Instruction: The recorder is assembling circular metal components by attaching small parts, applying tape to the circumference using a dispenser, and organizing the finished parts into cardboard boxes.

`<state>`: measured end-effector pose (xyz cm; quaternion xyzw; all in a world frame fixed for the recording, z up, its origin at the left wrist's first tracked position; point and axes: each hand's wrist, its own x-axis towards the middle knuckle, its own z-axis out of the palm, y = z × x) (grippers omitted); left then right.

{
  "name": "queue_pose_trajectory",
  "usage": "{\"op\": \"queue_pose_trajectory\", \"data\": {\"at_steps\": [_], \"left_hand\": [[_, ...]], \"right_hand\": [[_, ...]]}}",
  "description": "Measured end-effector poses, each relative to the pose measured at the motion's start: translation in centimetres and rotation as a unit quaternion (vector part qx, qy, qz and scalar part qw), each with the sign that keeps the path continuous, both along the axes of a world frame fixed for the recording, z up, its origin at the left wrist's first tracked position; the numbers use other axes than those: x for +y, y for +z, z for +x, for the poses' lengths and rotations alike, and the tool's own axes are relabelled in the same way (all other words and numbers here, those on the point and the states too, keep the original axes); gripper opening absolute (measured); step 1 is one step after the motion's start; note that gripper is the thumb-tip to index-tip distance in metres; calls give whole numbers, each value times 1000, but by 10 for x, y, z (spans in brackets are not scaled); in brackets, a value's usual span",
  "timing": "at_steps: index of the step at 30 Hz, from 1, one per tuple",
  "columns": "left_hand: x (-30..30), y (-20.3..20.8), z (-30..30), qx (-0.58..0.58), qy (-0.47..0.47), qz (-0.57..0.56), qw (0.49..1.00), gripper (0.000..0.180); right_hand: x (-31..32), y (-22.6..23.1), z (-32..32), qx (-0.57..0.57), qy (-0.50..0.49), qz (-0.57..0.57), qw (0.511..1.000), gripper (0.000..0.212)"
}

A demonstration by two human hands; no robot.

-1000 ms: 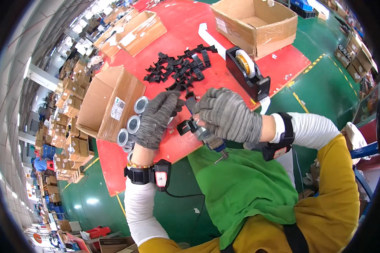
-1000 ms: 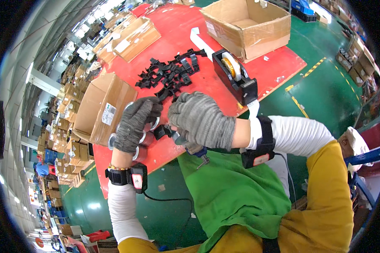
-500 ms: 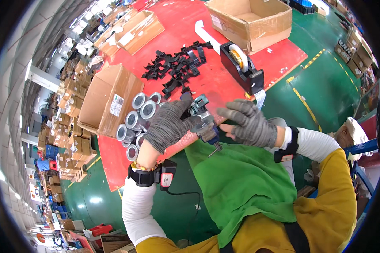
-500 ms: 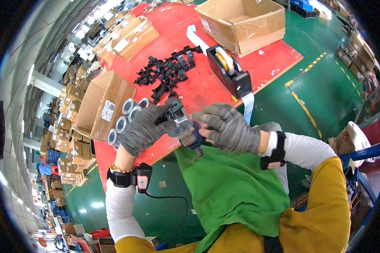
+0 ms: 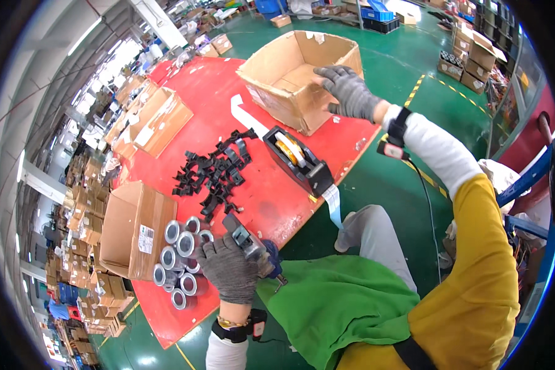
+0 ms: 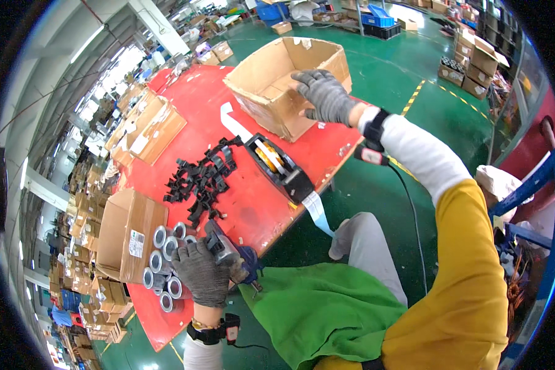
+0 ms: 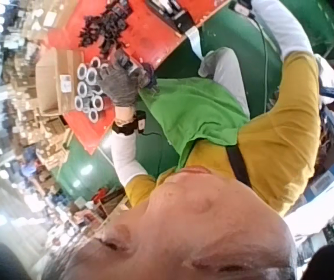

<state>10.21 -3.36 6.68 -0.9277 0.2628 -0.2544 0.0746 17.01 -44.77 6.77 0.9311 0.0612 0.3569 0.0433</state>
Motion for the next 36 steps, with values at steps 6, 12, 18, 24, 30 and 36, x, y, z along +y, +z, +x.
{"op": "queue_pose_trajectory", "data": {"at_steps": [6,12,18,24,30,36], "left_hand": [[-8,1,-1,-11,-6,-1,1000,61],[-3,1,2,-1,12,2,1000,61],[-8,1,0,-52,-30,-36,998,54],[0,-4,0,26,52,12,998,51],[-6,-3,3,6,2,-2,1000,45],[-3,-1,2,-9,19,-10,1000,47]], "right_hand": [[-10,17,64,215,-63,54,973,60],[-2,2,42,127,-6,80,989,51],[8,11,-18,-27,66,46,996,43],[116,7,-123,177,324,413,832,22],[236,-120,-189,523,278,486,643,55],[326,-129,-174,388,365,769,354,56]]}}
